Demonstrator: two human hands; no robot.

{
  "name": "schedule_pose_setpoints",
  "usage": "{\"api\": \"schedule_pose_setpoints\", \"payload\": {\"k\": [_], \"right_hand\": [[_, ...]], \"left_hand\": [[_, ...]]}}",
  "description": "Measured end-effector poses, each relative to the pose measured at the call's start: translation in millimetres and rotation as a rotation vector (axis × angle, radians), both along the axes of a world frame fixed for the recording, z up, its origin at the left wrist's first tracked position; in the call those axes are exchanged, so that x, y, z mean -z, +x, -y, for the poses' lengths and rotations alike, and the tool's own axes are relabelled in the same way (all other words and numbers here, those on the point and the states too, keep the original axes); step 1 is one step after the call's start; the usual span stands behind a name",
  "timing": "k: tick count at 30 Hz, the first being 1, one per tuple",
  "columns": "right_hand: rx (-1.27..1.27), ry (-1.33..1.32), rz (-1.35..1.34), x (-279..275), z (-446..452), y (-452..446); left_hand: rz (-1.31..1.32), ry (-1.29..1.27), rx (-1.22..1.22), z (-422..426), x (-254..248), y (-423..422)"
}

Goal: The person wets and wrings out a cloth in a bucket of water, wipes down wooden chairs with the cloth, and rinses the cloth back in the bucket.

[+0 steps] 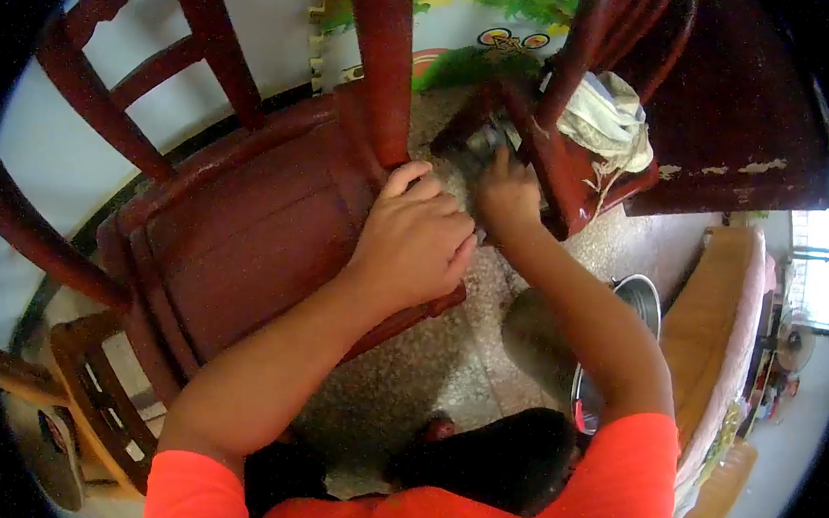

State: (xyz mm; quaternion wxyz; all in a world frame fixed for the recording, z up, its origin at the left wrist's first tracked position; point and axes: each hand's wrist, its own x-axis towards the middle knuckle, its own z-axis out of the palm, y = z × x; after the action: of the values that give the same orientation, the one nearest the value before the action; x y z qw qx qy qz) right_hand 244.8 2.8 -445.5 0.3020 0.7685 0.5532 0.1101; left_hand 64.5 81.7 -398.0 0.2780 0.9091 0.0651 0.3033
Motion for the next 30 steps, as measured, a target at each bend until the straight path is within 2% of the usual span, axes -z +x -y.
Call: {"api": "schedule_pose_setpoints", "payload": {"k": [2, 3, 5, 9, 10, 11, 13, 15, 17, 21, 24, 25, 27, 28, 30], "right_hand": [[0.128, 0.022, -0.149, -7.3, 21.1, -1.9], [0.130, 0.023, -0.141, -9.3, 26.9, 0.7], [-0.092, 0.377, -0.123, -16.6, 31.1, 1.2], [0.013, 0.441, -0.056, -1.1, -2.9, 7.7], [0.136, 0.404, -0.125, 6.3, -13.3, 11.0], [0.139, 0.405, -0.130, 14.4, -14.4, 6.5], [0.194, 0.448, -0.012, 26.4, -10.4, -4.4], [0.128, 0.481, 0.052, 23.6, 9.9, -16.4], [0.179, 0.207, -0.154, 7.1, 34.4, -31.6], [0.163, 0.236, -0.325, -12.3, 71.1, -38.5], [0.091, 0.555, -0.214, -44.7, 61.3, -36.4], [0.106, 0.558, -0.221, -40.3, 58.4, -29.8], [-0.101, 0.578, -0.060, -24.6, 55.5, -16.2], [-0.063, 0.583, -0.076, -10.2, 56.7, -12.7], [-0.051, 0.230, 0.179, 20.9, 63.3, -11.5]], "left_hand": [[0.006, -0.016, 0.001, 0.8, -1.9, 0.7], [-0.006, -0.005, -0.006, 0.9, -3.5, 1.1], [-0.015, 0.011, -0.008, 1.2, -4.5, 1.6], [-0.004, 0.027, -0.005, 0.9, -3.2, 2.9], [-0.005, 0.036, -0.009, 1.3, -2.3, 2.2], [-0.010, 0.038, -0.007, 0.6, -1.1, 1.9], [0.017, 0.015, 0.007, 0.3, 0.5, 0.8], [0.023, 0.015, 0.004, 0.5, -1.0, -0.2], [0.034, 0.019, 0.001, 0.2, -3.1, 0.0], [0.019, 0.009, 0.000, 0.9, -6.3, 0.8], [0.020, 0.021, 0.000, 2.3, -3.3, 1.6], [0.029, 0.038, -0.014, 2.3, -2.7, 1.7], [0.026, 0.062, -0.007, 1.1, -4.0, 1.9], [0.031, 0.081, -0.005, 1.9, -4.4, 0.6], [0.002, 0.088, 0.020, 3.4, -3.7, -1.2]]}}
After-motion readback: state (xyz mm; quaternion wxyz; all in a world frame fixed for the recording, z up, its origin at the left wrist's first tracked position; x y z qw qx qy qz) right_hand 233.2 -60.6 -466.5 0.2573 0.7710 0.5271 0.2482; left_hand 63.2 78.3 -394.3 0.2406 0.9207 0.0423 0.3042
